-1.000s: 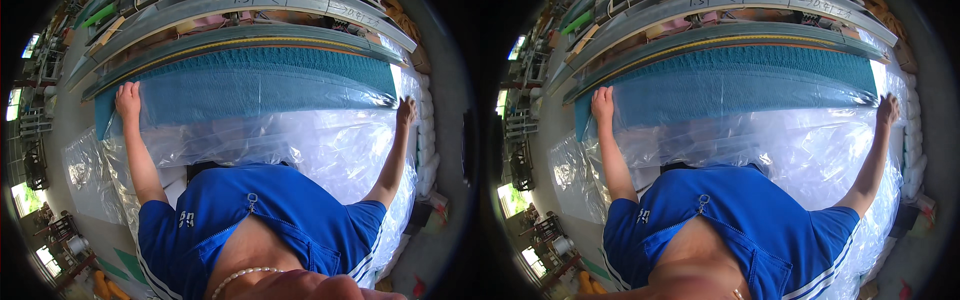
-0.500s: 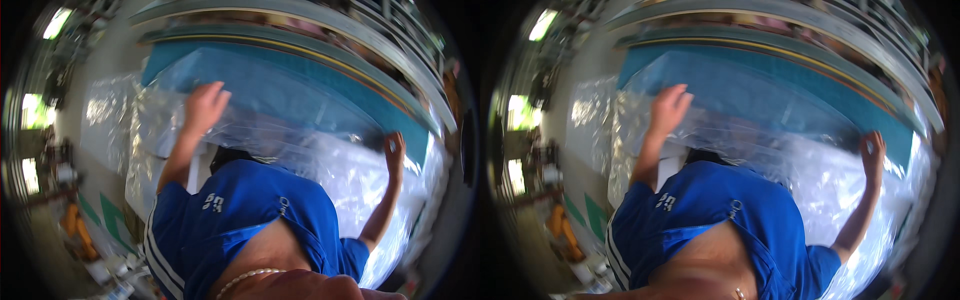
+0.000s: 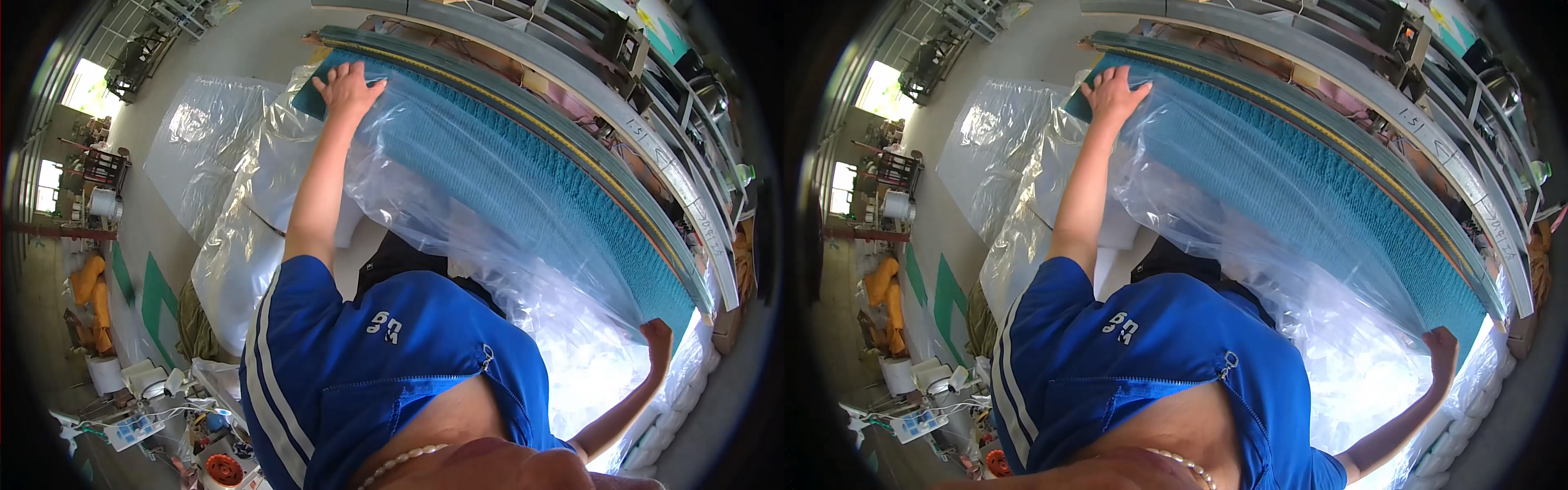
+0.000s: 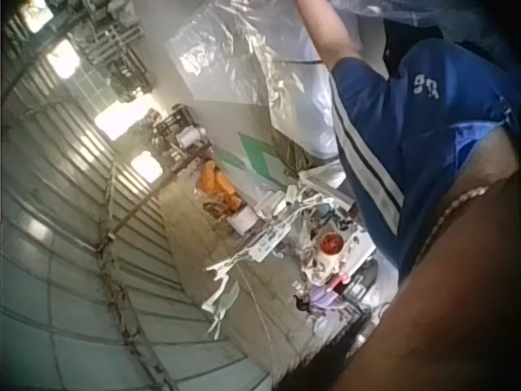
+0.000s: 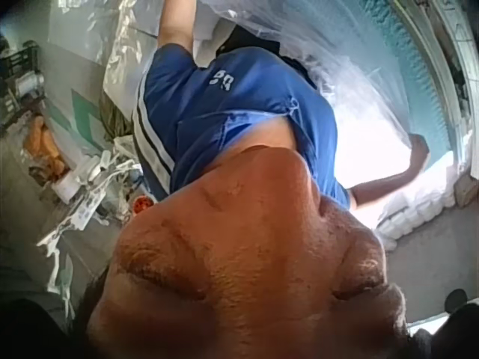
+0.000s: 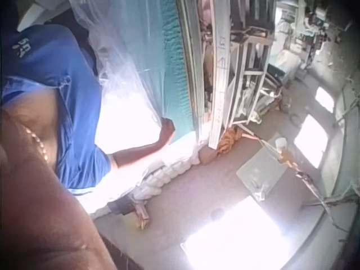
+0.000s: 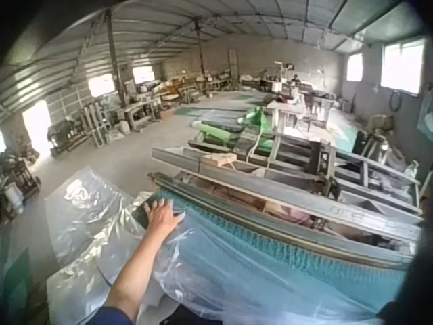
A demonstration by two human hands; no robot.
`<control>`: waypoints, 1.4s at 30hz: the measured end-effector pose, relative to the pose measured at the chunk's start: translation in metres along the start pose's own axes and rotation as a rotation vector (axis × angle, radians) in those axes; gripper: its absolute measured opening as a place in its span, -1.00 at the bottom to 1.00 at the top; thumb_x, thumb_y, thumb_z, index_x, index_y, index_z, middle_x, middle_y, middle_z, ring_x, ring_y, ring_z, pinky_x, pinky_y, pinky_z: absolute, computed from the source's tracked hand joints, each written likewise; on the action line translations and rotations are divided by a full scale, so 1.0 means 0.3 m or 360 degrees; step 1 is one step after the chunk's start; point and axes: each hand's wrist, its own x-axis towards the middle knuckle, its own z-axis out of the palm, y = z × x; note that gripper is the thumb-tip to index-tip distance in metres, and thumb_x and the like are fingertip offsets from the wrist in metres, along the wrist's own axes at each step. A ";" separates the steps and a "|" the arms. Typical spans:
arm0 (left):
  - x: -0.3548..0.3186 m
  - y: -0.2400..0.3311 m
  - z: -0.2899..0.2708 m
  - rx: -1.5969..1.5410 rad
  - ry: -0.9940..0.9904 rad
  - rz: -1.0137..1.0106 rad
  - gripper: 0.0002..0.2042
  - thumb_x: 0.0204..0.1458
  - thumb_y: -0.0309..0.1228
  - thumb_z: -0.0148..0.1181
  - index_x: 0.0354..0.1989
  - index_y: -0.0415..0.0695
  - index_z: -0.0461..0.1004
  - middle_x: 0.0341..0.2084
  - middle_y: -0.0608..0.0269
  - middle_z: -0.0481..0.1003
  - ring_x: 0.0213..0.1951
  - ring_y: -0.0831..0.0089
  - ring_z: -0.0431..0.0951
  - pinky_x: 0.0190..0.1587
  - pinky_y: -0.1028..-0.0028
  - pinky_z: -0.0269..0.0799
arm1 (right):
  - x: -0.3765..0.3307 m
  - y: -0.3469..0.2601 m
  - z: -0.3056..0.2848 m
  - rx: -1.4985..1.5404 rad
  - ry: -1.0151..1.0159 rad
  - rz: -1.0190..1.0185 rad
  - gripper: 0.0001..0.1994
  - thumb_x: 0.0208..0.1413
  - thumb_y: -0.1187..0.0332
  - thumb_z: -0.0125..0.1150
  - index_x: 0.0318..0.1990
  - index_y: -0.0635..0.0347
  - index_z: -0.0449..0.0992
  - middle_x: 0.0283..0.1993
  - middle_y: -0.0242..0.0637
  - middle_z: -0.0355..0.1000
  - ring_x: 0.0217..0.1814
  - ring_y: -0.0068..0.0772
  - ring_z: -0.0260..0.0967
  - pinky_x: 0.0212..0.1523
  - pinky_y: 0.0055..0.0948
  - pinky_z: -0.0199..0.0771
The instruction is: Covering long industrial parts with clear plastic film in a manufacturing setting.
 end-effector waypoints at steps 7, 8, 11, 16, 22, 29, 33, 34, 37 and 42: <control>-0.071 0.074 0.108 -0.0349 0.0195 0.0056 -0.25 -0.08 0.06 0.10 0.20 -0.14 0.03 0.01 0.02 0.31 0.06 0.09 0.26 0.12 -0.09 -0.05 | 0.026 0.250 -0.135 -0.0247 0.0113 0.0113 -0.85 -0.25 0.48 0.21 -0.58 0.36 0.37 -0.66 -0.37 0.14 -0.57 -0.58 0.01 -0.53 -0.44 0.07; -0.108 0.085 0.093 -0.0376 0.0228 0.0117 -0.28 -0.05 0.06 0.06 0.17 -0.21 0.06 -0.01 -0.03 0.32 0.04 0.06 0.29 0.10 0.01 0.02 | 0.019 0.316 -0.139 -0.0306 0.0159 0.0162 -0.85 -0.25 0.46 0.21 -0.58 0.36 0.37 -0.65 -0.35 0.14 -0.56 -0.56 0.02 -0.53 -0.43 0.08; -0.208 0.079 0.073 -0.0419 0.0177 0.0311 -0.28 -0.06 0.06 0.06 0.15 -0.23 0.11 -0.03 -0.02 0.33 0.04 0.07 0.29 0.08 0.05 0.05 | -0.015 0.386 -0.170 -0.0539 0.0292 0.0239 -0.84 -0.27 0.42 0.20 -0.53 0.36 0.47 -0.61 -0.13 0.36 -0.55 -0.34 0.27 -0.47 -0.31 0.24; -0.161 0.074 0.022 -0.0430 0.0100 0.0283 -0.39 -0.24 0.07 0.25 -0.06 -0.08 0.40 -0.11 0.13 0.37 -0.02 0.15 0.30 0.02 0.18 0.15 | -0.008 0.280 -0.167 -0.0833 0.0329 0.0249 -0.81 -0.30 0.40 0.26 -0.50 0.35 0.48 -0.50 0.00 0.42 -0.47 -0.02 0.34 -0.39 -0.20 0.27; 0.004 0.135 0.015 -0.0461 -0.0356 0.0226 -0.49 -0.24 0.06 0.27 -0.26 -0.12 0.41 -0.24 0.12 0.41 -0.14 0.18 0.39 -0.13 0.26 0.27 | -0.006 0.315 -0.165 -0.0798 0.0420 0.0232 -0.84 -0.19 0.37 0.18 -0.46 0.29 0.47 -0.49 -0.01 0.42 -0.47 -0.09 0.33 -0.39 -0.19 0.24; 0.064 0.191 0.078 -0.0946 -0.0461 0.0240 -0.70 -0.09 -0.17 0.20 -0.44 -0.21 0.44 -0.50 0.14 0.51 -0.36 0.27 0.52 -0.28 0.33 0.37 | -0.026 0.324 -0.135 -0.0681 0.0509 0.0249 -0.81 -0.11 0.36 0.13 -0.40 0.33 0.44 -0.46 -0.02 0.40 -0.45 -0.13 0.31 -0.36 -0.22 0.27; 0.028 0.201 0.040 -0.1931 -0.0350 0.0054 -0.85 0.04 -0.39 0.06 -0.39 -0.24 0.44 -0.50 0.16 0.52 -0.43 0.41 0.54 -0.34 0.48 0.39 | -0.057 0.276 -0.112 -0.0474 0.0617 0.0274 -0.82 -0.06 0.38 0.10 -0.38 0.36 0.43 -0.46 -0.03 0.39 -0.44 -0.18 0.29 -0.34 -0.27 0.28; 0.007 0.192 0.017 -0.2279 -0.0477 -0.0085 -0.87 0.09 -0.49 -0.03 -0.35 -0.27 0.43 -0.49 0.15 0.52 -0.46 0.48 0.53 -0.38 0.58 0.39 | -0.057 0.305 -0.114 -0.0381 0.0626 0.0178 -0.82 -0.03 0.38 0.08 -0.36 0.36 0.43 -0.45 -0.04 0.39 -0.42 -0.20 0.29 -0.32 -0.28 0.28; -0.030 0.147 -0.033 -0.2416 -0.0506 0.0001 -0.87 0.11 -0.45 -0.04 -0.34 -0.24 0.41 -0.45 0.17 0.52 -0.40 0.44 0.55 -0.36 0.55 0.39 | -0.047 0.438 -0.128 -0.0125 0.0674 -0.0021 -0.79 0.05 0.35 0.05 -0.33 0.37 0.42 -0.42 -0.09 0.38 -0.38 -0.27 0.28 -0.28 -0.32 0.28; -0.054 0.082 -0.122 -0.2483 -0.0007 -0.0423 -0.76 0.10 -0.31 0.04 -0.49 -0.22 0.42 -0.71 0.40 0.32 -0.66 0.65 0.25 -0.56 0.61 0.20 | -0.054 0.471 -0.123 0.0142 0.0801 0.0035 -0.69 0.09 0.22 0.06 -0.24 0.37 0.39 -0.29 -0.22 0.34 -0.20 -0.38 0.23 -0.10 -0.41 0.22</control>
